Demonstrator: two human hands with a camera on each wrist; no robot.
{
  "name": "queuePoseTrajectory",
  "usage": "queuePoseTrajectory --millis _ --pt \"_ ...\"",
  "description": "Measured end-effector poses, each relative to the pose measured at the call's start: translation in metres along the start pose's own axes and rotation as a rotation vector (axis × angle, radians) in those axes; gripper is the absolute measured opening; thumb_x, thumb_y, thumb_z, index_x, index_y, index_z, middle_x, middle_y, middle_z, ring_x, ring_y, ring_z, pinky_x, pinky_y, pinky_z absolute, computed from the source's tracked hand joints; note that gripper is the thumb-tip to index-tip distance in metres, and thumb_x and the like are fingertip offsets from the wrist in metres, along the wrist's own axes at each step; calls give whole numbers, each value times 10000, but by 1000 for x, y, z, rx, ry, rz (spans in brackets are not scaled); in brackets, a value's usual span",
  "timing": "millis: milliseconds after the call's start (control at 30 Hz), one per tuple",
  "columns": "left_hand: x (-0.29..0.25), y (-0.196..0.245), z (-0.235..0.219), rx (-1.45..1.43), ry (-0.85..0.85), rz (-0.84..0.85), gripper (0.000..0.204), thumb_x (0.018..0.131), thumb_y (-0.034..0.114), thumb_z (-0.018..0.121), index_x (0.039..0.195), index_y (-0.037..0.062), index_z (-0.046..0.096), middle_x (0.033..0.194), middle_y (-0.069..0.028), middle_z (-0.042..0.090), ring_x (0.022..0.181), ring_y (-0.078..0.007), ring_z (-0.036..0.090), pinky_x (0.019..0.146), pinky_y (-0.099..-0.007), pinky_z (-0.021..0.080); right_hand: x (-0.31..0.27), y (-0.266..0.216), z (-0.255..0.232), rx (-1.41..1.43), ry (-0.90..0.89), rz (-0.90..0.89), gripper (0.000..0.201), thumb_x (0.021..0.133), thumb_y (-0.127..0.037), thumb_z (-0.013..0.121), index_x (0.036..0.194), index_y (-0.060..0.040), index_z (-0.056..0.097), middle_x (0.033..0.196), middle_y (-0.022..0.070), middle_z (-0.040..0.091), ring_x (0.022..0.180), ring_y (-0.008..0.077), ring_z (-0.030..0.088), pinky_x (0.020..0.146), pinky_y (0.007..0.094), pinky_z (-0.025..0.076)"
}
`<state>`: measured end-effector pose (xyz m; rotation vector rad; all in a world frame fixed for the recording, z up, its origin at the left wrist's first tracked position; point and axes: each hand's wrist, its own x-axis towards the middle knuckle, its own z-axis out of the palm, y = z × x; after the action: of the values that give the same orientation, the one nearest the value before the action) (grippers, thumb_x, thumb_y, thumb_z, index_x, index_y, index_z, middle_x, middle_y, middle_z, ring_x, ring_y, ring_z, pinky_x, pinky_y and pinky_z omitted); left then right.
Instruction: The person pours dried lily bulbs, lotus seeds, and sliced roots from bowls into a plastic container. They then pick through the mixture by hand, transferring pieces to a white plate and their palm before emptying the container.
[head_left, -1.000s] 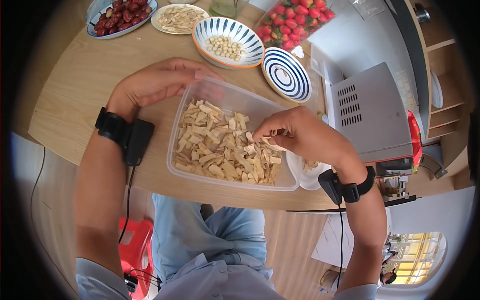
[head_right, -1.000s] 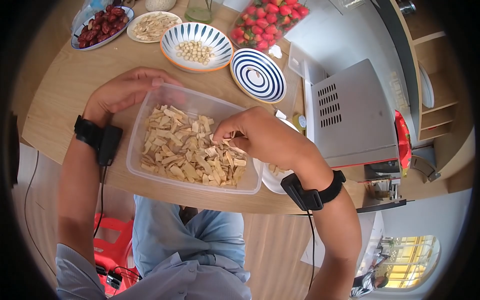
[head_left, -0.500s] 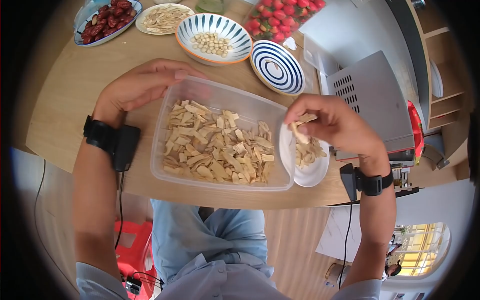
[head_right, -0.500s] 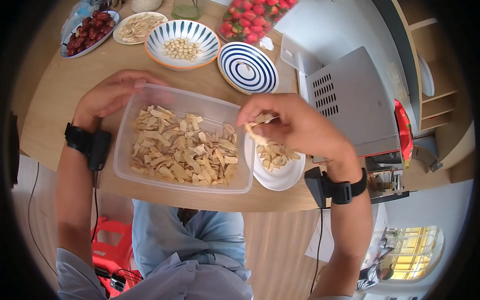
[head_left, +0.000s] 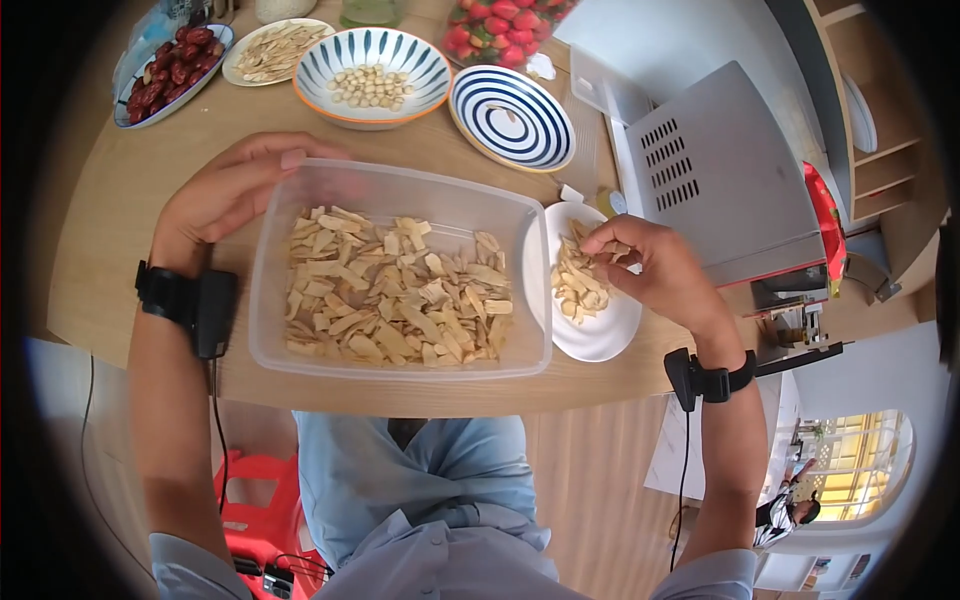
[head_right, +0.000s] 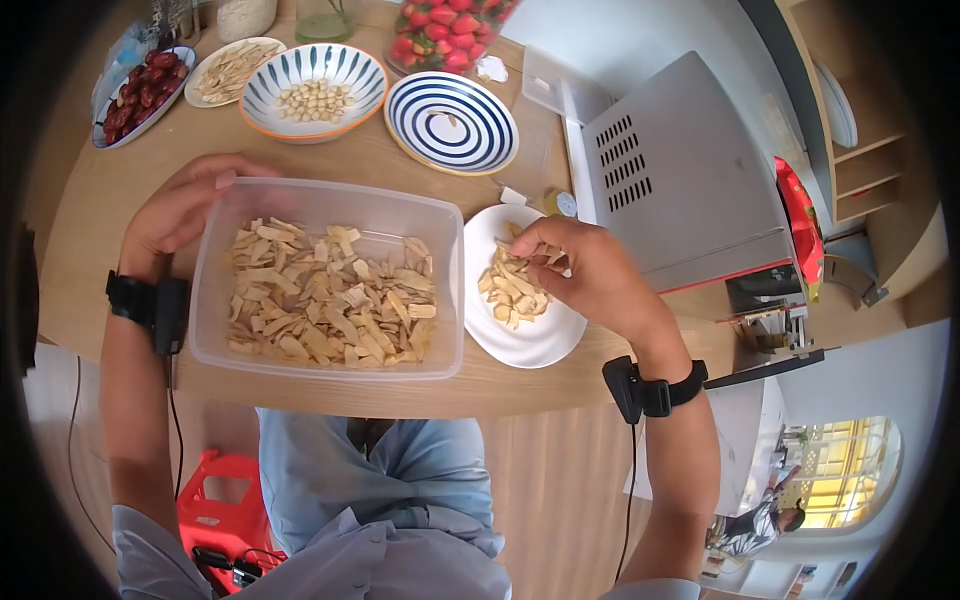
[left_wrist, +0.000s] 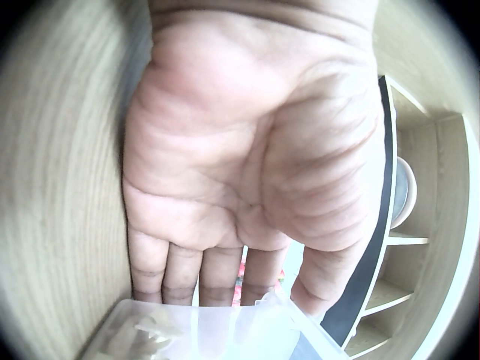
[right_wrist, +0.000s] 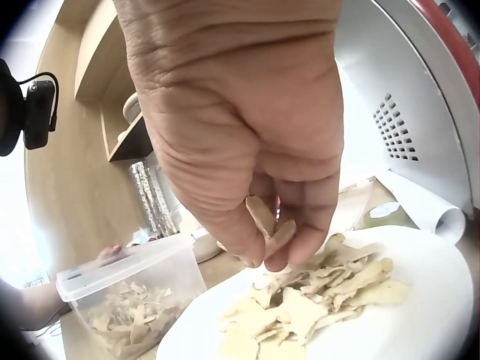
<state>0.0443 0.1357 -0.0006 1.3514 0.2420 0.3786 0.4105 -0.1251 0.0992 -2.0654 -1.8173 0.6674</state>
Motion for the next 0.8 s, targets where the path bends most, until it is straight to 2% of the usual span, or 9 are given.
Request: queuePoseTrajectory --millis 100,267,400,500,600,700,767,800 --pt "-2 6 0 3 -22 -27 490 1067 270 586 1389 -100 601 1293 -217 712 1226 -257 694 1065 -313 538 -2 7 1 -85 15 -35 189 962 51 692 1137 -3 736 1064 58 771 939 128 705 836 283 563" --pt "0 -3 -7 -26 -10 12 492 1067 257 603 1393 -112 587 1340 -236 685 1238 -305 688 1104 -407 526 -12 24 4 25 97 -28 193 981 79 638 1135 16 734 1060 85 774 905 156 730 815 284 597" --pt "-1 -7 -8 -59 -1 22 497 1067 263 606 1393 -112 585 1343 -233 682 1234 -309 688 1105 -416 525 -18 19 4 -63 172 -11 197 977 106 613 1112 26 733 1038 97 770 897 152 735 795 286 601" --pt "-2 -8 -9 -61 -2 20 493 1066 259 605 1391 -112 588 1320 -221 695 1224 -298 693 1097 -405 529 -18 20 1 -113 319 16 205 941 101 649 1106 6 724 972 144 766 857 223 746 764 344 587" --pt "-2 4 -1 -24 -28 -9 485 1065 260 594 1380 -109 601 1295 -204 708 1198 -263 702 1070 -369 541 -10 3 -1 -113 421 -73 205 916 115 654 1075 6 723 958 147 760 848 222 747 766 341 588" --pt "-5 14 4 11 -15 -40 477 1064 264 580 1370 -101 617 1277 -190 717 1161 -218 711 1010 -307 560 -2 -39 7 -74 334 -259 209 948 112 619 1088 14 740 1007 102 775 892 195 750 824 335 598" --pt "-4 12 3 16 -17 -37 475 1062 267 575 1367 -95 625 1271 -182 719 1142 -197 713 969 -272 567 3 -69 20 -103 136 -438 266 902 70 690 1153 -3 734 1076 115 767 993 274 743 900 381 593" --pt "-4 9 0 14 -19 -33 474 1061 268 574 1366 -92 627 1269 -179 720 1135 -189 714 950 -257 570 8 -82 26 -110 -20 -483 365 872 41 724 1232 -20 705 1179 134 735 1100 310 702 958 405 577"
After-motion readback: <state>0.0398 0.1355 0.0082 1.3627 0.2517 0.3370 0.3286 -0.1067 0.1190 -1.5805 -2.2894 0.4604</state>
